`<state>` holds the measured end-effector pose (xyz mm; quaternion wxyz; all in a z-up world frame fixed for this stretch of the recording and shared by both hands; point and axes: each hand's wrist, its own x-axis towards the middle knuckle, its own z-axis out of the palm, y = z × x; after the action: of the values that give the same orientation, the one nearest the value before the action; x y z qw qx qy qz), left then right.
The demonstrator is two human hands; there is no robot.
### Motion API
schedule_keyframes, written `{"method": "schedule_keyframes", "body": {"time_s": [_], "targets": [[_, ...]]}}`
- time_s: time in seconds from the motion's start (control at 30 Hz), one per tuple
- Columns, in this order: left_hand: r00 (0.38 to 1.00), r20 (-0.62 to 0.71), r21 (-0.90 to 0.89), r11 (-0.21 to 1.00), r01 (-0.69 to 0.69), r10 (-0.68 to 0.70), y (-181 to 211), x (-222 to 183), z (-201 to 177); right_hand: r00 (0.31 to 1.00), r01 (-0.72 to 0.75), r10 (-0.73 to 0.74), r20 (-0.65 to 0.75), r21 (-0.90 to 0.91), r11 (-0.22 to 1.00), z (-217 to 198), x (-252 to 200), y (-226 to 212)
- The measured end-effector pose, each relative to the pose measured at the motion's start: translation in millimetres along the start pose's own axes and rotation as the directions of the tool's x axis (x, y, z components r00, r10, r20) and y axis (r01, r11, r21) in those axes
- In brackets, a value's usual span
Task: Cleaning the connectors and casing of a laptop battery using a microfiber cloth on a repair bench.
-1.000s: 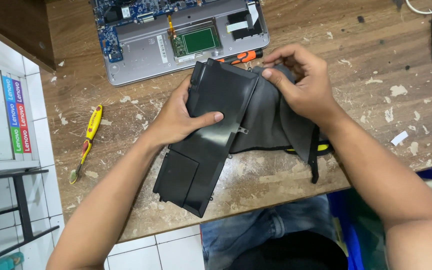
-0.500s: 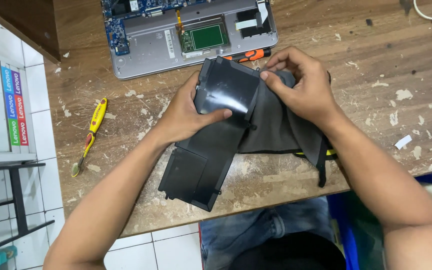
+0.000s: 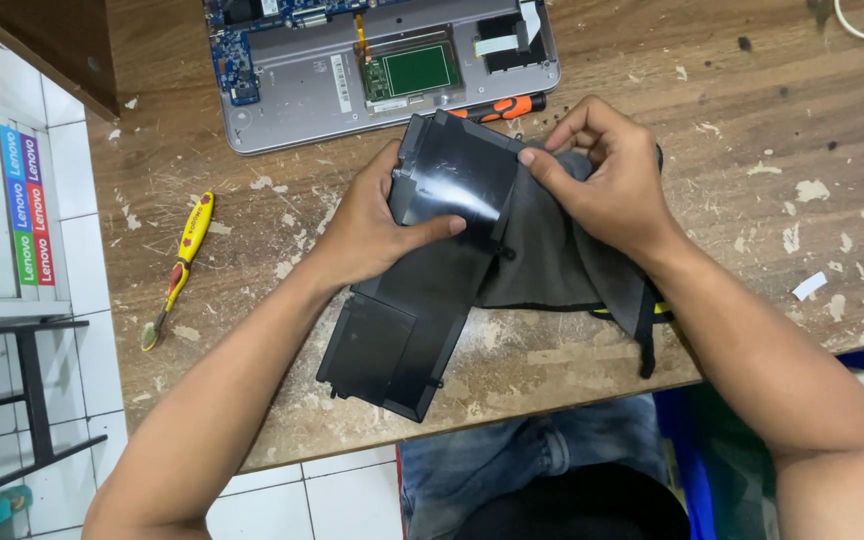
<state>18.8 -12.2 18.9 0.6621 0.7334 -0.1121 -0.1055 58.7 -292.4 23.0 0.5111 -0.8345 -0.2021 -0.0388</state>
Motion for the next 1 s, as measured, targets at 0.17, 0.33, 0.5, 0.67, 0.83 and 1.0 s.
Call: {"method": "schedule_keyframes", "body": {"time_s": [0.17, 0.33, 0.5, 0.67, 0.83, 1.0], "targets": [[1.0, -0.009, -0.008, 1.0, -0.026, 0.026, 5, 2, -4, 0.996, 0.069, -0.07, -0.053, -0.035, 0.997, 4, -1, -1], [0.994, -0.005, -0.021, 0.994, -0.109, 0.109, 4, 3, -5, 0.973, 0.194, -0.211, -0.09, -0.166, 0.967, 3, 0, -3], [0.992, -0.042, -0.038, 0.992, -0.118, 0.117, -4, 5, -9, 0.924, 0.321, -0.373, -0.088, -0.355, 0.878, -2, 2, -1], [0.991, -0.064, -0.057, 0.991, -0.122, 0.118, -7, 6, -13, 0.929, 0.335, -0.364, -0.073, -0.252, 0.908, 4, 1, -6], [0.995, -0.06, -0.051, 0.995, -0.081, 0.078, -4, 3, -10, 0.948, 0.288, -0.304, -0.098, -0.154, 0.945, -10, 2, 17], [0.999, -0.05, 0.04, 0.999, -0.004, 0.006, 1, 1, -9, 0.96, 0.274, -0.273, -0.068, 0.007, 0.962, -12, 0, 12]]}}
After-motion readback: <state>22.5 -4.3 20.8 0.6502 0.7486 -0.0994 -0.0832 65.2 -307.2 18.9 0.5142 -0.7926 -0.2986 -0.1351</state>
